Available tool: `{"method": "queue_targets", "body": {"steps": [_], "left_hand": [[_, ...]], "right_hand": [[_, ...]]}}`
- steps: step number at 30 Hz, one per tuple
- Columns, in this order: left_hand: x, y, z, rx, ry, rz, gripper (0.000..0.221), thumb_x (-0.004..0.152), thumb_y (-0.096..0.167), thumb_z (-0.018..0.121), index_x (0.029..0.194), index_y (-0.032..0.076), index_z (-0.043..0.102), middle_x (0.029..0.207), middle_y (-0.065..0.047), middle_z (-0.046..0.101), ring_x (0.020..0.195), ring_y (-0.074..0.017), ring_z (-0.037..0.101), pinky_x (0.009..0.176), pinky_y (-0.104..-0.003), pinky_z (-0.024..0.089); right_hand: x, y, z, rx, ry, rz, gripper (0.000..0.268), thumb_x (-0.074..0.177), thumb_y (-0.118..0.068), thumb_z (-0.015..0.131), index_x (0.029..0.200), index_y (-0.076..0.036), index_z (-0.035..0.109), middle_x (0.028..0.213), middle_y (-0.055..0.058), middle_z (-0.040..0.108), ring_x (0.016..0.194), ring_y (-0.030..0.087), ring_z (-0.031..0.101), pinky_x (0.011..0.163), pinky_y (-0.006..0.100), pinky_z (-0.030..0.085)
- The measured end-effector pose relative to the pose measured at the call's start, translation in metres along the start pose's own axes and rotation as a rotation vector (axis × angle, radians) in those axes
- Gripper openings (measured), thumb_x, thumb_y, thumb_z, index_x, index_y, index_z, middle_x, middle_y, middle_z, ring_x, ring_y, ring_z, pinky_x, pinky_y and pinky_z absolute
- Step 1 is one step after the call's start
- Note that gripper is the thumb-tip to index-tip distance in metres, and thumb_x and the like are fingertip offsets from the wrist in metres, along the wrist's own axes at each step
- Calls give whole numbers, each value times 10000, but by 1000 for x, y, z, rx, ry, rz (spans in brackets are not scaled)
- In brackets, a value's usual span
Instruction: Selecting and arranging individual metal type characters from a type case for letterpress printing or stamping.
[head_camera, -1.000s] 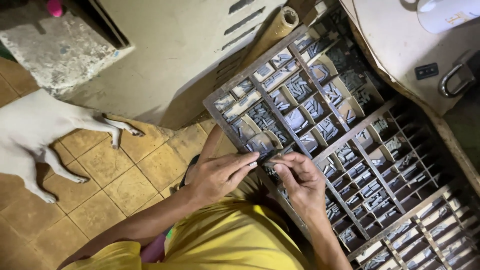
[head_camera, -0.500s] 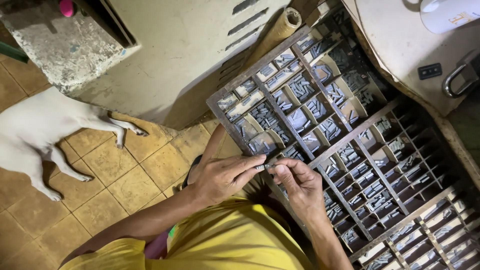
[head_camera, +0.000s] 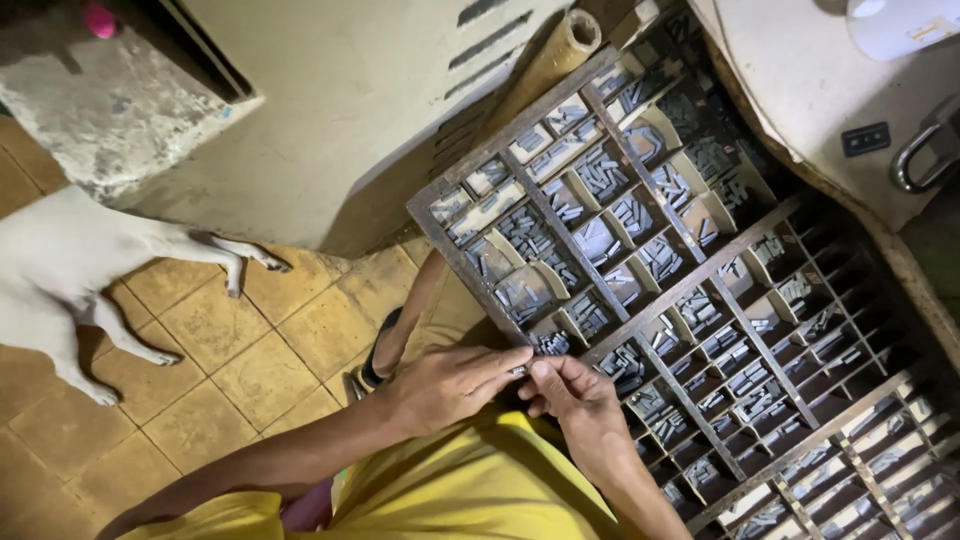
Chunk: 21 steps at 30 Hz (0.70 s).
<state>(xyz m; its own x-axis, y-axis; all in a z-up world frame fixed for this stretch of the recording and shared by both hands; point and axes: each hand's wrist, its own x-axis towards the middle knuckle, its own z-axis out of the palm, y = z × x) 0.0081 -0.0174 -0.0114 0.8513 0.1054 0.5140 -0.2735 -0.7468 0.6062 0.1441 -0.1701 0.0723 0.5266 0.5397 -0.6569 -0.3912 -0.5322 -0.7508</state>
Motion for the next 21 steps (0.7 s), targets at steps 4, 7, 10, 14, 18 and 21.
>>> {"method": "queue_targets", "body": {"steps": [4,7,10,14,18,21], "left_hand": [[-13,-6,14,-62,-28,-97,483,982,90,707,1438,126,552,1001,-115,772,559,-125,584,402,-250,528],[-7,-9,9,-215,65,-152,351,982,59,713,1325,120,673,1001,-90,764,620,-98,657,488,-206,641],[1,-11,2,-216,281,-91,485,980,-38,765,1406,108,584,942,-141,794,643,-123,720,550,-221,692],[-5,-18,12,73,413,-292,319,914,230,746,1226,287,777,859,88,790,721,-61,745,968,-277,503],[4,-12,4,12,488,-263,346,886,181,779,1224,253,768,842,82,798,717,-64,757,1086,-294,444],[8,-8,-3,-87,496,-288,363,880,159,784,1237,225,767,885,52,816,749,-78,779,934,-285,549]], "right_hand": [[6,2,-9,-476,-95,-265,251,984,-208,566,1116,-104,752,966,66,785,722,146,757,510,219,616],[16,-14,-4,-811,102,-759,269,985,73,516,1187,28,688,845,168,744,458,138,675,296,195,555],[23,-29,15,-1194,231,-674,338,1028,-65,421,1333,6,548,955,147,814,234,60,414,163,262,278],[23,-37,44,-1502,416,-292,390,1017,-397,454,1225,-160,684,761,172,755,697,402,767,606,547,612],[39,-33,43,-1407,386,-86,359,957,-475,510,1168,-255,700,739,148,763,772,393,776,678,528,619],[50,-32,33,-1267,390,-51,368,883,-495,594,1169,-283,688,790,177,764,836,429,764,738,572,601]]}}
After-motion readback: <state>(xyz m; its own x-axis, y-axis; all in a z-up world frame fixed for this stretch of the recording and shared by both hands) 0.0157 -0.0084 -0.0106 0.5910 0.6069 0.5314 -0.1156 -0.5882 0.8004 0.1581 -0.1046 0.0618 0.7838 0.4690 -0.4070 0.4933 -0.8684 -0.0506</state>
